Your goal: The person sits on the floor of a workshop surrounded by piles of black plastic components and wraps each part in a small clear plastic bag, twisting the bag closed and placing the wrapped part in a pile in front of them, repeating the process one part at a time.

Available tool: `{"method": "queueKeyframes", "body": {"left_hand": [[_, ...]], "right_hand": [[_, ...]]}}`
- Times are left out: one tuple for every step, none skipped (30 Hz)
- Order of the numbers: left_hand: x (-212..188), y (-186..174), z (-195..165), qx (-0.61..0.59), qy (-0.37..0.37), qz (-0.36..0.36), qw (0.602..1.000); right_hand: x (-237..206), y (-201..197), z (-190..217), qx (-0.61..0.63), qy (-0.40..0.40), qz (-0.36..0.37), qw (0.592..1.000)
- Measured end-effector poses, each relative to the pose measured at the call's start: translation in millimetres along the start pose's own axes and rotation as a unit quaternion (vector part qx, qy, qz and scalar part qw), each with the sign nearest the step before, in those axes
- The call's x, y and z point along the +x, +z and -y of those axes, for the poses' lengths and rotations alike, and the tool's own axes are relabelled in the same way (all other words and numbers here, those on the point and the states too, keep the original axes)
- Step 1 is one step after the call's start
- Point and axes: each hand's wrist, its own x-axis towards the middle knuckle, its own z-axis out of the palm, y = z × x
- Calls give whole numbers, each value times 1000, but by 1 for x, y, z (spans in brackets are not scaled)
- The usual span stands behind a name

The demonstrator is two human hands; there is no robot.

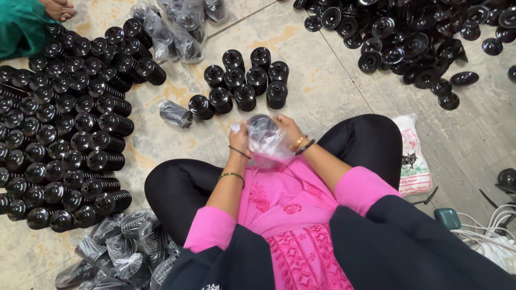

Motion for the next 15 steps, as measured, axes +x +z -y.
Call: {"method": "queueKeyframes", "body": {"left_hand": [[-4,-4,-3,-74,2,45,996],[-10,-7,-8,-119,1,100,988],[-17,-11,-13,-151,-3,157,976],[-23,-16,-20,-186,-18,220,957],[-30,-20,-26,-165,-31,267,949],[-37,-26,-31,-143,-45,312,938],[-44,-31,-34,-120,-59,357,924],[-50,-34,-35,-121,-68,381,914],[-54,-36,-35,-121,-76,405,903],[-57,-36,-35,-122,-86,428,891],[-59,-37,-33,-68,-48,372,925],[-62,-36,-31,-13,-8,313,950],[-64,-34,-28,41,34,252,966],[-66,-31,-25,81,60,222,970],[-69,-28,-23,120,87,190,971]], "right_hand": [[-4,1,5,-19,-7,54,998],[-8,3,9,-39,-13,109,993],[-15,5,13,-53,2,126,991],[-23,5,21,-67,17,144,987],[-31,7,27,-82,31,162,983],[-38,9,29,-108,33,175,978],[-47,10,28,-134,35,188,972],[-54,11,28,-159,36,200,966],[-62,12,28,-158,47,228,960],[-71,12,28,-156,57,254,953],[-77,12,26,-154,68,279,945],[-83,13,25,-172,43,247,953],[-88,14,23,-190,19,214,958],[-92,15,21,-207,-5,181,961],[-97,17,19,-168,15,145,975]]}}
